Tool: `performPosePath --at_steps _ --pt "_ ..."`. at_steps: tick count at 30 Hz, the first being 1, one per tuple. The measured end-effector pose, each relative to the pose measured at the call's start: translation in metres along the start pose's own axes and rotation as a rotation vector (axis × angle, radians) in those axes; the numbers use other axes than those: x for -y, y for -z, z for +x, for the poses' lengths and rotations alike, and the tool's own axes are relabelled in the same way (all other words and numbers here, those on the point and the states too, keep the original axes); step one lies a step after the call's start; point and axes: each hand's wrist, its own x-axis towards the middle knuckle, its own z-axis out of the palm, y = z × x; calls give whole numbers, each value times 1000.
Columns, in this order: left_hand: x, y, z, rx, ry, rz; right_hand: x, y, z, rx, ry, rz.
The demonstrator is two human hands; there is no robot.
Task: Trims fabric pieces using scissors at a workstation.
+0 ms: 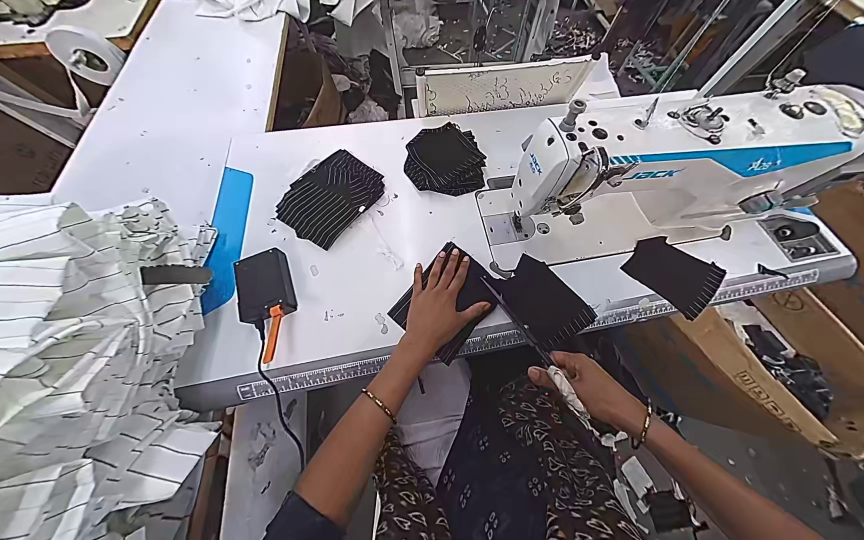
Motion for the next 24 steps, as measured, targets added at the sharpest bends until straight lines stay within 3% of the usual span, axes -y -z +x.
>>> performPosePath --at_steps 10,18,24 --pt "1 1 -1 -11 -30 -12 0 -3 -2 55 -18 264" --pt "1 0 -1 -4 -46 -39 3 3 3 -16 3 29" --pt "3 4 1 31 -81 -31 -1 -2 1 19 -2 250"
